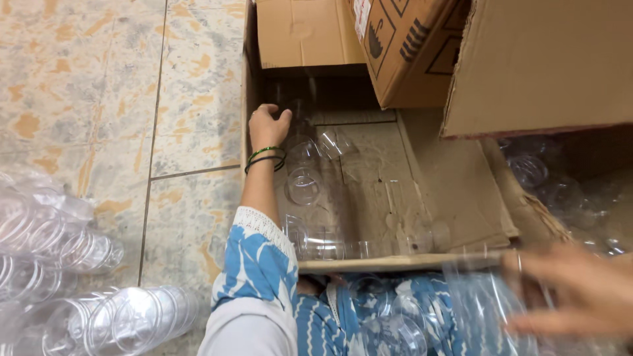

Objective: The person sits on the floor and nests clear plastic cups into stacked columns by hand, then places the nested stacks into an open cardboard box, occasionally reaching into the box to arrange the stacks.

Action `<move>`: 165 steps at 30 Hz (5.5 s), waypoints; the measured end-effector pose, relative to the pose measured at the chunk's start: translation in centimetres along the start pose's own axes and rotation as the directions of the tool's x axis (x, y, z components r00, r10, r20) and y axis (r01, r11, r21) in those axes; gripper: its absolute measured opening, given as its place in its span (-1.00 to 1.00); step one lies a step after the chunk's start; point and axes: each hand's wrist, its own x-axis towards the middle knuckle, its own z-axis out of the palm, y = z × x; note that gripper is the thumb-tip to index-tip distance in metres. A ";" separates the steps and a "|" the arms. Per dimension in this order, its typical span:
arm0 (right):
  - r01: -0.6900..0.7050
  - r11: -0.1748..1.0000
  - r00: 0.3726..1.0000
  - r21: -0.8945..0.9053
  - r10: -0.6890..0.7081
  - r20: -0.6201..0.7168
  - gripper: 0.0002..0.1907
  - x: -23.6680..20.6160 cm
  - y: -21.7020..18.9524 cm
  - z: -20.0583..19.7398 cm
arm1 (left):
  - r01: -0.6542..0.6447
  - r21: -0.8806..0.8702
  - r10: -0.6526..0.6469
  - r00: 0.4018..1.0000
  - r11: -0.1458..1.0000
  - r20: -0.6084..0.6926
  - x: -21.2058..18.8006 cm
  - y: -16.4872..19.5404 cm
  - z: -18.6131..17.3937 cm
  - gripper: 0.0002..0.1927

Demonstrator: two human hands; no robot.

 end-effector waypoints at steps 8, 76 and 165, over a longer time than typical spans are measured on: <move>0.353 0.935 0.862 0.035 -0.310 -0.401 -0.44 7.3 -2.4 -1.7 | 0.065 -0.017 -0.064 0.996 0.998 0.062 -0.2 1.4 0.4 -0.51; -0.267 0.883 0.942 -0.385 0.324 0.089 -0.30 34.1 11.3 5.5 | -0.058 0.182 -0.043 0.862 0.982 0.505 -4.2 3.0 -1.0 -0.39; 0.246 0.578 0.582 0.778 0.554 -0.595 -0.48 42.2 35.1 -2.0 | -0.316 -0.059 0.321 0.937 0.947 0.135 -10.6 -1.6 1.4 -0.16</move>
